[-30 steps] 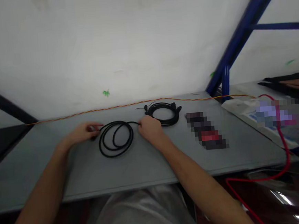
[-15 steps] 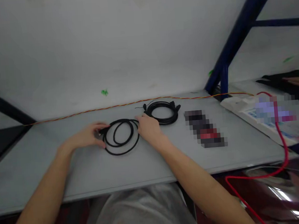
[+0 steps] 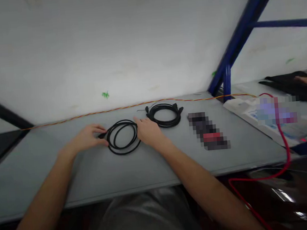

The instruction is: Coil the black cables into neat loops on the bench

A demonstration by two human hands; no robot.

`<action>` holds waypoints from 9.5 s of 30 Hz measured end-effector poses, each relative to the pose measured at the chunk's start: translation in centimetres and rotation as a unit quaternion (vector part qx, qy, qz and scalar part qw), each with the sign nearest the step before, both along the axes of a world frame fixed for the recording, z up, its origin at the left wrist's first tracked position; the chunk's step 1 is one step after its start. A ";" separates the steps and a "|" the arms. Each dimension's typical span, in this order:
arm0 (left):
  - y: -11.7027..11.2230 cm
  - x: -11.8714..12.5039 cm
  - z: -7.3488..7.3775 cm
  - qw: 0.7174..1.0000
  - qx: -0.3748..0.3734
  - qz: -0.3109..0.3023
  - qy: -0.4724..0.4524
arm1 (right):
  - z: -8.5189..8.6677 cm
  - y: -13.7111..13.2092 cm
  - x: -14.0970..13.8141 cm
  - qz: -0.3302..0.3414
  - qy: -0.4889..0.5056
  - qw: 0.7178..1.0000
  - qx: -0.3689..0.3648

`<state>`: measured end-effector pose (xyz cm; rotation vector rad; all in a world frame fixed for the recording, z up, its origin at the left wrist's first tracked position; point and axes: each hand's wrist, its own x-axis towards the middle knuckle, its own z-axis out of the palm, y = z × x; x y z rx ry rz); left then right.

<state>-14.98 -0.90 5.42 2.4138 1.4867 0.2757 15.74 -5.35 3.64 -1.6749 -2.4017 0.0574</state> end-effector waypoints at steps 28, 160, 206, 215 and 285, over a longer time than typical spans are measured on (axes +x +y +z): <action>-1.1 1.6 0.1 0.996 -0.070 -0.016 -0.060 | -1.0 1.2 1.6 0.102 -0.044 0.993 -0.043; -5.3 7.3 -1.8 0.971 0.082 -0.216 0.066 | -4.0 5.5 -0.2 0.162 0.189 0.968 0.019; -5.3 7.6 -2.6 0.985 0.087 -0.136 0.058 | -0.8 1.7 0.9 -0.085 0.088 0.992 -0.020; -5.5 9.2 -3.9 0.987 0.127 0.066 0.067 | -2.1 0.7 -1.6 0.088 0.179 0.980 0.012; -4.8 7.1 -4.8 0.994 0.053 -0.040 -0.082 | -3.4 -2.8 -1.8 0.294 0.186 0.937 0.008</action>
